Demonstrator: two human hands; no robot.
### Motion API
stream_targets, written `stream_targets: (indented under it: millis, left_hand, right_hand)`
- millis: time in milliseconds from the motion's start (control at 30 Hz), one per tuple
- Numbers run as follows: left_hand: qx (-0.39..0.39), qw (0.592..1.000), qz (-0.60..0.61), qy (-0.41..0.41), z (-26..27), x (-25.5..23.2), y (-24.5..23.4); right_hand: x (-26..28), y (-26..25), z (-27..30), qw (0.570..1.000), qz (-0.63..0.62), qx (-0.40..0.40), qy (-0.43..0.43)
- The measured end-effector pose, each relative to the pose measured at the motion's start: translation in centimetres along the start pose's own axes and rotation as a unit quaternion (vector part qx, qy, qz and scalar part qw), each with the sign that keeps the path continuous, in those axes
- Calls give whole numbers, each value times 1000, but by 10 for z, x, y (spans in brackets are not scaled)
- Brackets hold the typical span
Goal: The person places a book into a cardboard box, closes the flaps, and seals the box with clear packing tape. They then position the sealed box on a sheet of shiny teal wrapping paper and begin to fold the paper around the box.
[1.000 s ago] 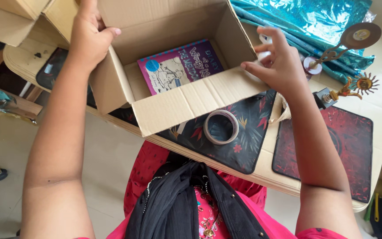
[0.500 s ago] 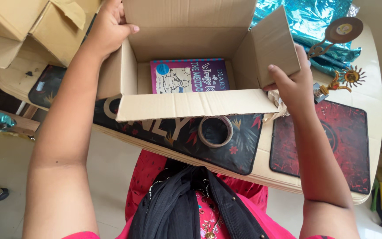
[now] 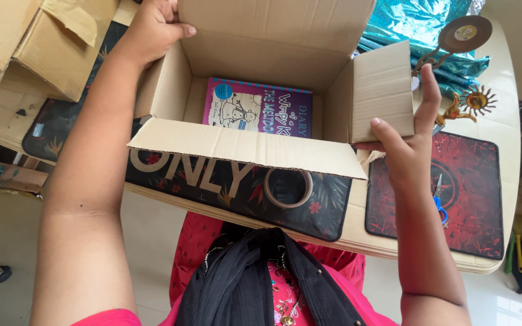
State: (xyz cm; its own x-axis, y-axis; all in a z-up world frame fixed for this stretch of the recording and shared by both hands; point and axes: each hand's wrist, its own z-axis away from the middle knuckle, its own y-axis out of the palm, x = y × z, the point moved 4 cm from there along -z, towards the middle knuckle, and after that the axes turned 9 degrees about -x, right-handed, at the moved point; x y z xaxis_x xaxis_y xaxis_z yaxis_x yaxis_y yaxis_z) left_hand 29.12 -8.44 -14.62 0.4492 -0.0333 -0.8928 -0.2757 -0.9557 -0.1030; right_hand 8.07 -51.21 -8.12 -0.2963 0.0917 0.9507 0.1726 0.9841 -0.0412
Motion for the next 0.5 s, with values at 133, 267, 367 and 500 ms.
stream_targets:
  millis: [133,267,367,500]
  left_hand:
    - [0,999,-50,-10,-3,5,1]
    - [-4,987,-162,-17,3,-18,-1]
    - [-19,967,-254,9,17,-57,1]
    - [-41,954,-296,9,44,-115,8]
  right_hand:
    - [-10,-5,1,999,7,-19,50]
    - [-16,-13,3,999,24,-13,29]
    - [-15,-17,4,999,10,0,-37]
    - [-19,-19,7,999,-15,15,-32]
